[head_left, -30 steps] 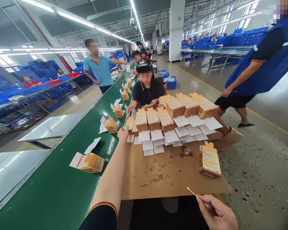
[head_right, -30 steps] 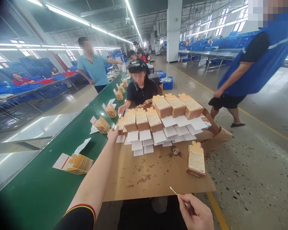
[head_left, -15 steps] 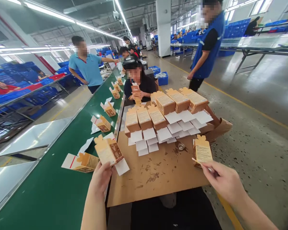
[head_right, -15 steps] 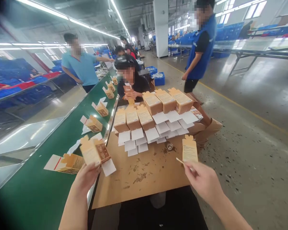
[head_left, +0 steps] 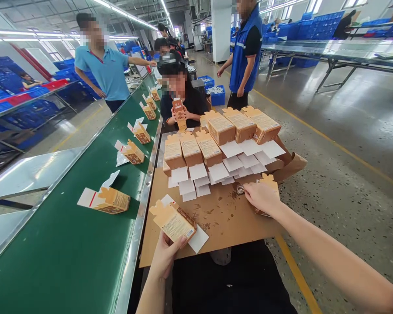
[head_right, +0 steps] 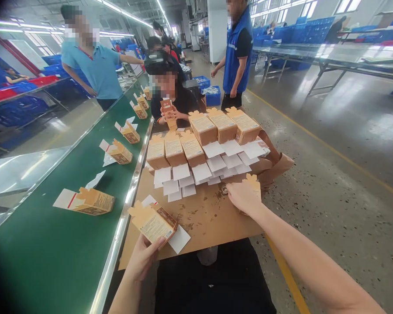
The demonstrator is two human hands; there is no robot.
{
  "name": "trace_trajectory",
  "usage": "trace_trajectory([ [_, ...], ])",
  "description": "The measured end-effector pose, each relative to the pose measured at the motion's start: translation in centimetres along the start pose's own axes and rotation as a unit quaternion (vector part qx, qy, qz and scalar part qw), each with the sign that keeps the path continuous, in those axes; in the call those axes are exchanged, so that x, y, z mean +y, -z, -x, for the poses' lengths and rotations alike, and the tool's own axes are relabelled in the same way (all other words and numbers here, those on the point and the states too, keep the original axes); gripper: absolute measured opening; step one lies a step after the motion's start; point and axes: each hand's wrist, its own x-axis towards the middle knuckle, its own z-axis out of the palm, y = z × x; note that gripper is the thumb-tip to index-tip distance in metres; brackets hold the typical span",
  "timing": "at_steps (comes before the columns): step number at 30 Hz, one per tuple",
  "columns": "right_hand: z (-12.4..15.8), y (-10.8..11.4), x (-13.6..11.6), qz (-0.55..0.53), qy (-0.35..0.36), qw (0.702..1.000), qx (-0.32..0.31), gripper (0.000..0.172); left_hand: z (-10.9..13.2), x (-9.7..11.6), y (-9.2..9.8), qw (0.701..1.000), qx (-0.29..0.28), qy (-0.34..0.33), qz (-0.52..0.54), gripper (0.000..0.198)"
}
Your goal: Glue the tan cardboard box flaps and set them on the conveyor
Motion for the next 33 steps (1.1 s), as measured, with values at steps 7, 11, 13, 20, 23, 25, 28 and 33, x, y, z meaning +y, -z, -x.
trace_trajectory([
  [7,1.9,-2.0,0.9,-0.068,0.019,0.988,0.135,0.031,-0.5,0.4,-1.7,0.999,0.004,-0.042,-0.019,0.083],
  [11,5.5,-7.1,-3.8,-0.226,0.133,0.936,0.235,0.031,-0.3,0.7,-2.7,0.998,0.012,-0.048,-0.035,0.087],
  [13,7.1,-10.1,-7.5,-0.273,0.181,0.913,0.245,0.028,-0.2,0.8,-3.0,0.997,0.018,-0.047,-0.052,0.086],
  [20,8.7,-15.8,-14.6,-0.255,0.224,0.912,0.231,0.032,-0.3,0.9,-2.7,0.996,0.007,-0.032,-0.078,0.085],
  [23,8.4,-16.0,-13.9,-0.230,0.213,0.925,0.215,0.034,-0.2,0.8,-2.7,0.997,0.014,-0.038,-0.073,0.087],
  [25,8.2,-15.7,-13.2,-0.233,0.202,0.926,0.217,0.034,0.0,0.8,-2.9,0.996,0.024,-0.048,-0.071,0.088],
  [28,8.2,-15.1,-12.2,-0.271,0.176,0.915,0.242,0.033,0.7,0.6,-3.1,0.993,0.029,-0.070,-0.087,0.092],
  [33,9.6,-14.0,-10.5,-0.348,0.112,0.887,0.284,0.033,2.1,-0.8,-3.0,0.969,0.069,-0.137,-0.192,0.092],
])
